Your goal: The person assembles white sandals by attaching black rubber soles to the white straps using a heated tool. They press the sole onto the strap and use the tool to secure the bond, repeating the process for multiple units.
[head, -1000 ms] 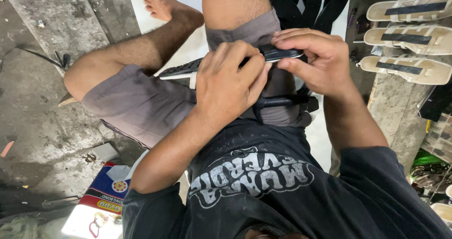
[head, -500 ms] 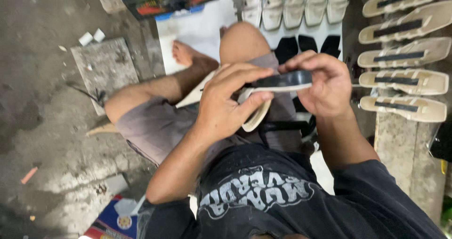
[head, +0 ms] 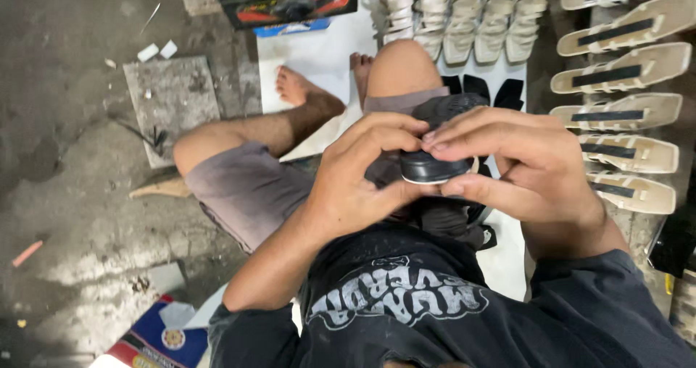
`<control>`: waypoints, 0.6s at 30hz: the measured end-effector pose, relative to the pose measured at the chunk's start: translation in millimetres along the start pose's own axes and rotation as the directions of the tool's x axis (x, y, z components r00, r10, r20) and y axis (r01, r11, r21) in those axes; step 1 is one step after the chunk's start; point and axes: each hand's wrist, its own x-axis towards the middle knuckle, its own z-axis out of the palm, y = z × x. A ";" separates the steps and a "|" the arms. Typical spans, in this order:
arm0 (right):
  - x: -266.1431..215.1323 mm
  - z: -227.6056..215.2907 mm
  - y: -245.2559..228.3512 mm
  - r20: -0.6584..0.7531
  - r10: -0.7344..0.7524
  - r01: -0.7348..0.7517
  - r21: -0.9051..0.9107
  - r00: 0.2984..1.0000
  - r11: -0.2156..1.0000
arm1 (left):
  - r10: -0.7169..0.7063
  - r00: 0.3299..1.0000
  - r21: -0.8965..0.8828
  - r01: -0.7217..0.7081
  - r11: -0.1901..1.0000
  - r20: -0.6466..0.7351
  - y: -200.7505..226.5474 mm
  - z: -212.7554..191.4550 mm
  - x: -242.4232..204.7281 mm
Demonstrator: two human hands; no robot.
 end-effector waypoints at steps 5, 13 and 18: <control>-5.8 10.5 10.0 0.029 0.000 -0.003 0.109 1.000 0.994 | 0.021 0.997 0.071 -0.027 0.997 0.080 -1.8 -12.6 -19.2; 6.4 7.2 38.3 0.174 -0.179 0.178 0.024 0.968 0.984 | 0.101 0.995 0.062 -0.100 0.993 -0.015 -15.8 -16.4 -27.5; 0.6 13.1 53.7 -0.107 -0.156 0.147 -0.089 0.982 0.985 | -0.011 0.974 -0.088 -0.009 0.996 -0.228 -7.7 -24.8 -41.1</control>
